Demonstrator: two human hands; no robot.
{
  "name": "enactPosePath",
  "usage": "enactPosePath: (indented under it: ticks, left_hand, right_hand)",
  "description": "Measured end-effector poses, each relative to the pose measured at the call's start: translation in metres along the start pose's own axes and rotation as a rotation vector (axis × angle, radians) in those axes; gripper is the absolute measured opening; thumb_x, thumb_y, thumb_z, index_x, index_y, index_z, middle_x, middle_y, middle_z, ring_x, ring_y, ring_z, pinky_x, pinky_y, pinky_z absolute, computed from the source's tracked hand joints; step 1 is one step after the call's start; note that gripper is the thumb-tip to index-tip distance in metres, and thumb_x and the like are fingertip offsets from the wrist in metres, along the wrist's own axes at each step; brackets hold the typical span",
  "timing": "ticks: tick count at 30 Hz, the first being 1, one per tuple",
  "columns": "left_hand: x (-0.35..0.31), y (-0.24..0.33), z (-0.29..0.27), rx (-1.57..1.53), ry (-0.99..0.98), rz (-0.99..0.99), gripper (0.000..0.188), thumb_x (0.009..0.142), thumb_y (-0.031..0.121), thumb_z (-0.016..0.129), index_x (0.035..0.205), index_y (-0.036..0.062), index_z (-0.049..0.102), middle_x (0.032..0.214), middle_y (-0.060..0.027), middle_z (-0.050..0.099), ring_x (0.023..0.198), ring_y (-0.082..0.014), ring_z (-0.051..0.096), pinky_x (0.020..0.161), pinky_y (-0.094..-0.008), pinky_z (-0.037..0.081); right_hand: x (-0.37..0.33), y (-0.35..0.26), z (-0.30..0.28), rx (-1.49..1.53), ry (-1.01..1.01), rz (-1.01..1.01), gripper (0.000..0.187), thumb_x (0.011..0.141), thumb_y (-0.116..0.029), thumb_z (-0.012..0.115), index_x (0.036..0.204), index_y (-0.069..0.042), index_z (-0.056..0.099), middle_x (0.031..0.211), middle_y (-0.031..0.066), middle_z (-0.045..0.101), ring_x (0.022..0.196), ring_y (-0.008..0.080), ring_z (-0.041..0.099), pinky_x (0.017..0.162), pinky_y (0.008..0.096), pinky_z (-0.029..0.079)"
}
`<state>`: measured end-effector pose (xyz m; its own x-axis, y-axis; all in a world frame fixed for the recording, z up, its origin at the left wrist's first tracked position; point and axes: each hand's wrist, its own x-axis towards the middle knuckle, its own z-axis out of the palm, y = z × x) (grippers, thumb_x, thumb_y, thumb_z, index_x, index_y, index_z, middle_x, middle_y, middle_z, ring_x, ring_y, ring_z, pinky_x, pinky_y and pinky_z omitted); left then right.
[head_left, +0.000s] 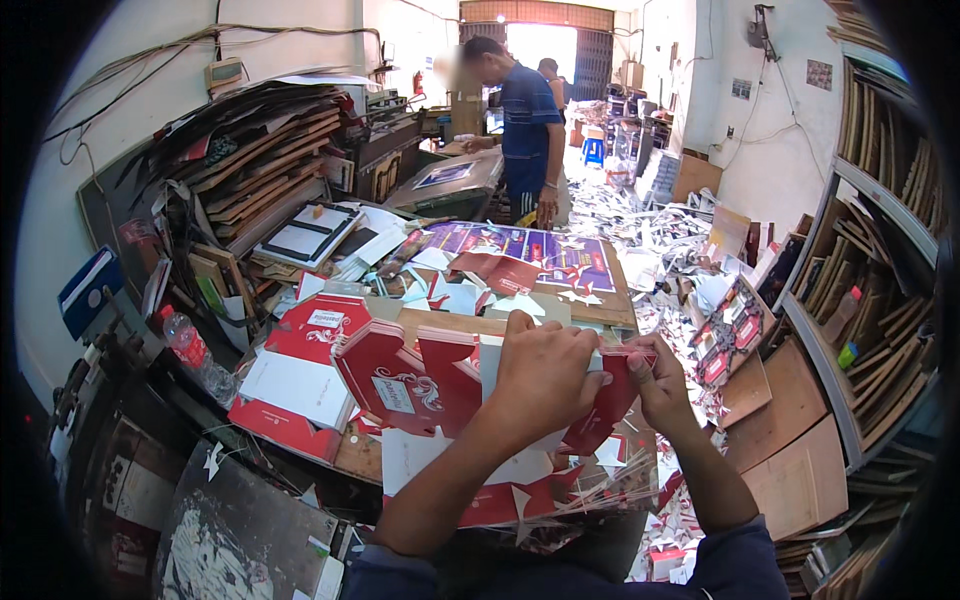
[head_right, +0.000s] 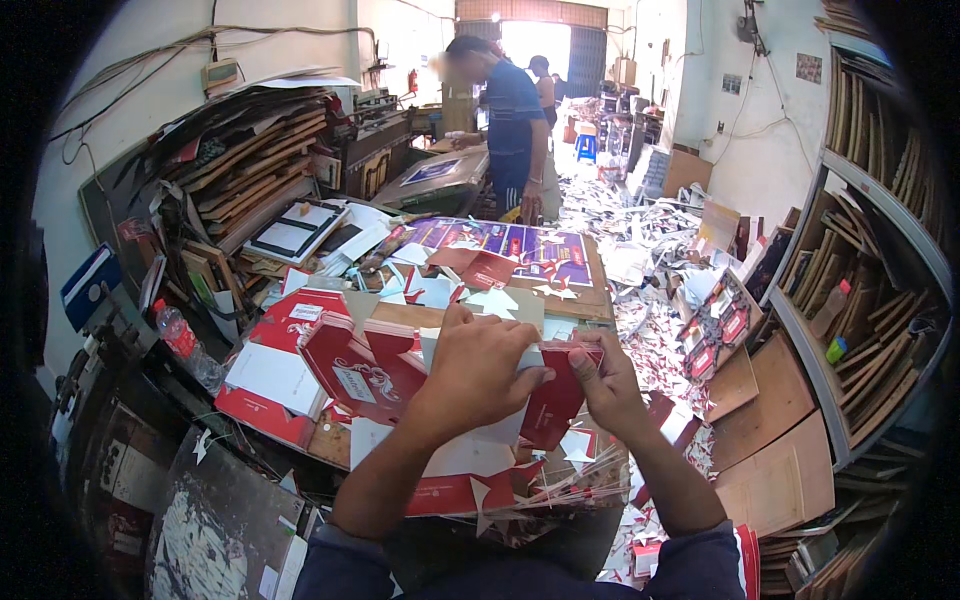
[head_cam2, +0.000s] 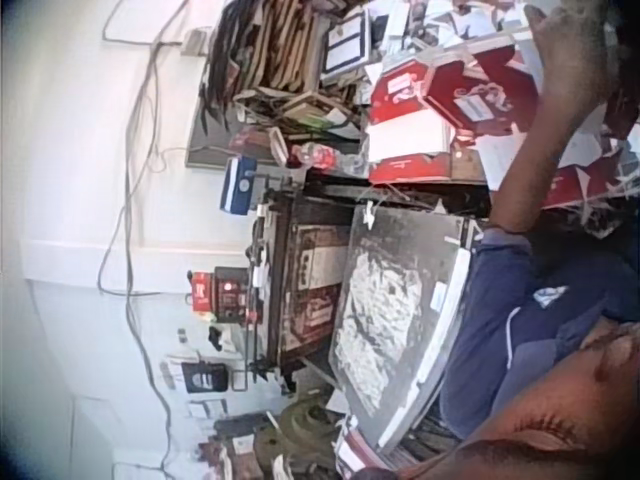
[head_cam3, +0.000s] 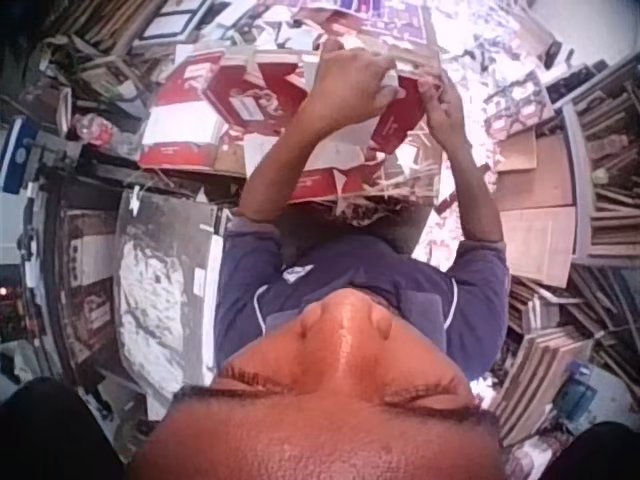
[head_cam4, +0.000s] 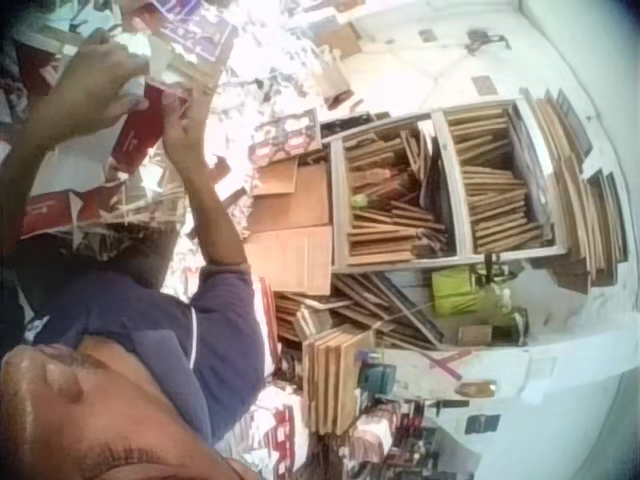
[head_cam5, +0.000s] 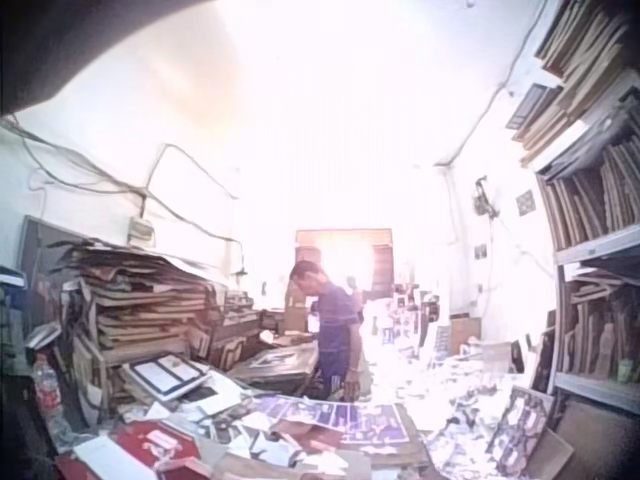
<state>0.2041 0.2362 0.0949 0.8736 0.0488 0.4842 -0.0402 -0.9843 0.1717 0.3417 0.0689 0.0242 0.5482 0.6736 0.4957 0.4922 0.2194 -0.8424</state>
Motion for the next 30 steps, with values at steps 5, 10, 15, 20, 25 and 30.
enactPosePath:
  ticks: [5,10,15,20,25,30]
  left_hand:
    - [-0.005,-0.002,0.015,0.002,0.163,0.066,0.028,0.083,0.035,0.074,0.092,0.0084,0.068,0.086,-0.0077,0.072,0.087,-0.0234,0.068,0.094,-0.0454,0.036]
    - [-0.004,-0.002,0.019,0.002,0.245,0.131,0.025,0.082,0.029,0.073,0.092,0.0067,0.067,0.081,-0.0088,0.069,0.084,-0.0236,0.066,0.094,-0.0469,0.036]
    - [-0.001,-0.012,0.014,-0.091,0.226,0.156,0.029,0.082,0.033,0.074,0.094,0.0079,0.068,0.084,-0.0092,0.07,0.085,-0.0258,0.067,0.095,-0.0453,0.037]
    - [0.005,-0.015,0.019,-0.159,0.232,0.085,0.03,0.082,0.032,0.074,0.099,0.0073,0.069,0.085,-0.012,0.07,0.086,-0.0283,0.068,0.093,-0.0454,0.039]
    - [0.012,-0.015,0.018,-0.13,0.157,-0.029,0.028,0.083,0.03,0.073,0.1,0.0077,0.07,0.086,-0.0135,0.071,0.088,-0.0297,0.069,0.091,-0.0454,0.039]
    - [0.021,-0.011,0.01,-0.125,0.04,-0.107,0.029,0.085,0.028,0.07,0.105,0.0065,0.07,0.091,-0.0156,0.072,0.092,-0.0313,0.069,0.091,-0.0457,0.039]
  right_hand:
    - [0.009,0.01,0.026,0.149,0.235,0.087,0.027,0.106,-0.029,0.056,0.113,-0.003,0.056,0.092,0.0032,0.064,0.08,0.0075,0.057,0.073,0.024,0.048]
    - [0.018,0.007,0.025,0.156,0.259,0.193,0.027,0.104,-0.03,0.058,0.107,-0.003,0.059,0.082,0.0009,0.064,0.072,0.007,0.056,0.066,0.0247,0.046]
    - [0.017,0.016,0.025,0.012,0.29,0.09,0.033,0.103,-0.033,0.06,0.109,-0.001,0.059,0.091,0.0065,0.062,0.083,0.0123,0.058,0.076,0.0287,0.047]
    - [0.017,0.022,0.026,-0.015,0.331,-0.019,0.034,0.102,-0.032,0.062,0.11,0.0,0.058,0.103,0.01,0.057,0.096,0.0175,0.057,0.087,0.0321,0.046]
    - [0.007,-0.007,0.04,-0.411,0.57,-0.274,0.027,0.093,-0.013,0.072,0.112,0.0,0.058,0.102,0.011,0.058,0.096,0.0225,0.059,0.087,0.0343,0.047]
    - [-0.004,-0.005,0.049,-0.479,0.359,-0.305,0.037,0.085,-0.006,0.074,0.12,0.0,0.061,0.104,0.0182,0.058,0.097,0.0335,0.059,0.084,0.0432,0.048]
